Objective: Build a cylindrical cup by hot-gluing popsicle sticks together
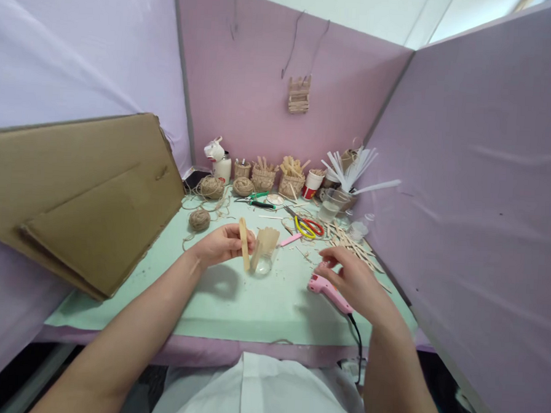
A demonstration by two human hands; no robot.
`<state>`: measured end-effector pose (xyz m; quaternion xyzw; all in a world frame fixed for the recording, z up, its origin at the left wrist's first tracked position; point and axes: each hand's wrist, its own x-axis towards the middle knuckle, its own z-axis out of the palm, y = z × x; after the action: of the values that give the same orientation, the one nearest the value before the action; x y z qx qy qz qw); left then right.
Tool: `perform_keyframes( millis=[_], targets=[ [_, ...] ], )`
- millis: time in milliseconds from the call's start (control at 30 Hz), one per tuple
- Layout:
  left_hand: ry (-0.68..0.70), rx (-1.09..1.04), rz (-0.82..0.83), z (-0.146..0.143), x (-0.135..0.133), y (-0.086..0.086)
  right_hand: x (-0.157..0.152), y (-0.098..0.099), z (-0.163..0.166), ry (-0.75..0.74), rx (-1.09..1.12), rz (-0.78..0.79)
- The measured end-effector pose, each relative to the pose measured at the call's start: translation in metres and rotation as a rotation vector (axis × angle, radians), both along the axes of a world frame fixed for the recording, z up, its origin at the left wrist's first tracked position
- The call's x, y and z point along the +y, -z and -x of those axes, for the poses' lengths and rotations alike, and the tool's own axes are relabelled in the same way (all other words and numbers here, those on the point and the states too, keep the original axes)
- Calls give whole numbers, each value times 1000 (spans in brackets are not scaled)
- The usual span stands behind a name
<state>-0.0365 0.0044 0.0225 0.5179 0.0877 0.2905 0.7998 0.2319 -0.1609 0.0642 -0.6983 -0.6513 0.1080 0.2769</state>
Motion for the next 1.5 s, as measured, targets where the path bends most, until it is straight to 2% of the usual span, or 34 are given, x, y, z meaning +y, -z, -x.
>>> perform_keyframes(
  millis=[100,200,333,433,533,633,733,833,900,967,1033,1133,1500],
  targets=[
    [-76,-43,4,3,5,-1,-9,17,-37,136,-211,255],
    [-127,-44,23,5,8,0,-5,33,-45,157,-301,411],
    [-162,-21,57,5,10,2,4,45,-36,159,-322,491],
    [-164,-18,49,3,10,3,5,47,-32,150,-348,487],
    [-141,-32,45,2,9,2,0,40,-33,128,-330,426],
    [-150,-25,70,2,7,1,-9,24,-33,59,-187,267],
    [-168,-5,100,1,6,0,-17,8,-22,4,122,55],
    [-152,-8,115,0,5,0,-18,3,5,-48,480,-159],
    [-125,-16,117,-2,5,0,-16,7,31,-115,695,-237],
    [-100,-11,121,-3,5,2,-13,13,56,-174,844,-235],
    [-95,8,129,-4,4,4,-11,18,76,-204,865,-233],
    [-106,34,147,-6,4,6,-6,25,91,-204,768,-256],
    [-45,54,156,-9,3,10,3,47,91,-155,530,-307]
  ],
)
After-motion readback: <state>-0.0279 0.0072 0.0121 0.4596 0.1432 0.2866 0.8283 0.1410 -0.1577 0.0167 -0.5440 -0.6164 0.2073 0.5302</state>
